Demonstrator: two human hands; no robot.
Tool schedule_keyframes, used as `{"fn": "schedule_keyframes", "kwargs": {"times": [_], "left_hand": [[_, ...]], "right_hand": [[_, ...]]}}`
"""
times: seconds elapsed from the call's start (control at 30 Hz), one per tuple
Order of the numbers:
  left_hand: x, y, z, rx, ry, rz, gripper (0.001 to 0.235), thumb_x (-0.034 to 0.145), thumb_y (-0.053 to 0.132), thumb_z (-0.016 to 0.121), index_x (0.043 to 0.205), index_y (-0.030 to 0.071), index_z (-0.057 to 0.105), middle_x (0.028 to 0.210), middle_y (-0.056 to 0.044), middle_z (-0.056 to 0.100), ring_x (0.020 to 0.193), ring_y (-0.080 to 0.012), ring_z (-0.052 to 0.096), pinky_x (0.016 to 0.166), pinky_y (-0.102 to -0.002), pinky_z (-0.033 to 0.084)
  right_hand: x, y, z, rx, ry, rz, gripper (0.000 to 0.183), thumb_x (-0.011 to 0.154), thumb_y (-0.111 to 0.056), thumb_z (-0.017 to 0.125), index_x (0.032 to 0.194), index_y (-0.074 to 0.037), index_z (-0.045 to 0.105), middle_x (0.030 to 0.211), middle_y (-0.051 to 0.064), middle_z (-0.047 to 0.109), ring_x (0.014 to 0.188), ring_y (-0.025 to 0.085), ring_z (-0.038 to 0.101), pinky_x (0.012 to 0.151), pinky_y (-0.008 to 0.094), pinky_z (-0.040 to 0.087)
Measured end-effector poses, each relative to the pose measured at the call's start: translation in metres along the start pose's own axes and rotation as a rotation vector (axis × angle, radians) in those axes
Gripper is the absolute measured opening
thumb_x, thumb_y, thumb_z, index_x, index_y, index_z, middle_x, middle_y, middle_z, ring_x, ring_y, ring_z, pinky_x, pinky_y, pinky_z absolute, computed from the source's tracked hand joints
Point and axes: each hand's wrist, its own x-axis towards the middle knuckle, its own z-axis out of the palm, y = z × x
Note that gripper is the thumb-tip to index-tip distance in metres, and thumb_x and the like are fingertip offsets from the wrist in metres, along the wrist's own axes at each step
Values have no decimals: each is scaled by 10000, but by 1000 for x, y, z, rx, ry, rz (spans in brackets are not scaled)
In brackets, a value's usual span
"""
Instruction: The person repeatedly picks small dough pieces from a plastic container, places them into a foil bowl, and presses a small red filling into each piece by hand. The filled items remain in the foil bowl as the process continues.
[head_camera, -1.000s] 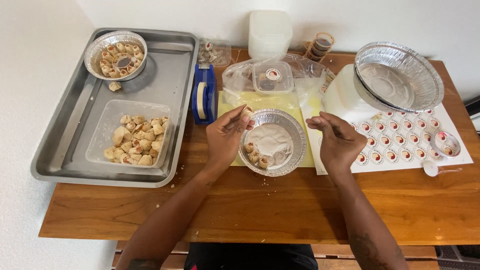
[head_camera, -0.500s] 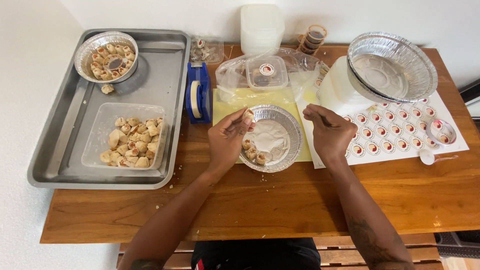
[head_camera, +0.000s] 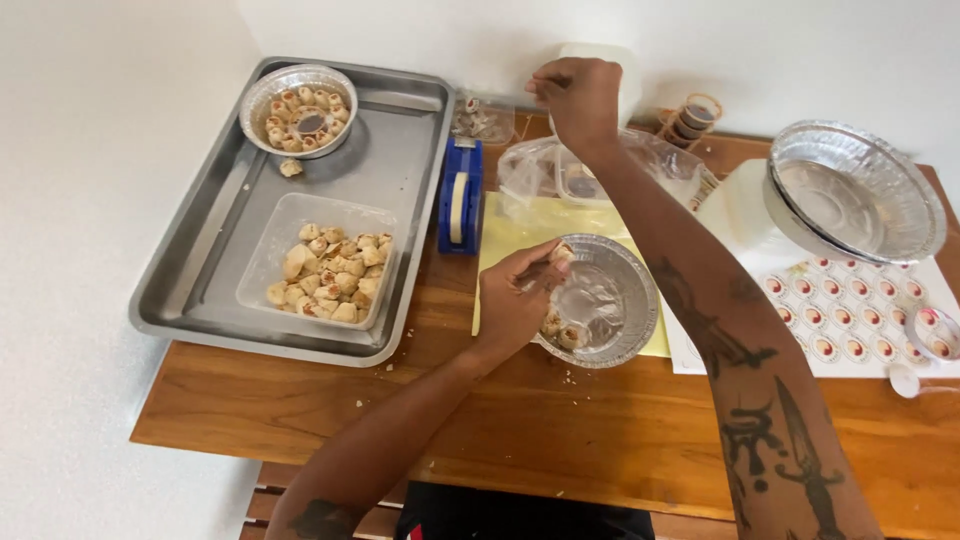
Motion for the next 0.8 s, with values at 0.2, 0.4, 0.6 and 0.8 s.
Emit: {"fn": "schedule_keyframes", "kwargs": {"times": [0.2, 0.4, 0.6, 0.8], "left_hand": [[5, 4, -6, 21, 31, -16, 392, 919, 283, 735, 1223, 36, 723, 1142, -144, 770, 996, -200, 761, 843, -296, 658], [8, 4, -5, -22, 46, -57, 355, 922, 211, 742, 1219, 19, 723, 1066, -142, 781, 919, -184, 761, 800, -292, 657], [8, 7, -6, -47, 48, -46, 370, 922, 216, 737, 1219, -3, 715, 1101, -164, 773, 900, -208, 777, 792, -291, 659], [6, 4, -5, -27, 40, 38, 349, 912, 192, 761, 1203, 3, 724, 1083, -150, 778, 966, -192, 753, 848, -286, 643]], "right_hand": [[48, 64, 74, 34, -347, 276, 115, 872, 119, 713, 919, 49, 793, 773, 144, 753, 702, 188, 751, 694, 300, 748], [58, 81, 93, -229, -531, 221, 198, 891, 90, 695, 1014, -12, 812, 869, 171, 778, 776, 269, 769, 710, 407, 671], [53, 73, 87, -395, -381, 203, 445, 883, -447, 942, 775, -39, 799, 683, 111, 733, 599, 247, 678, 563, 391, 556], [31, 21, 40, -163, -372, 172, 76, 954, -86, 775, 953, -29, 826, 900, 108, 802, 821, 225, 772, 664, 368, 646]]}}
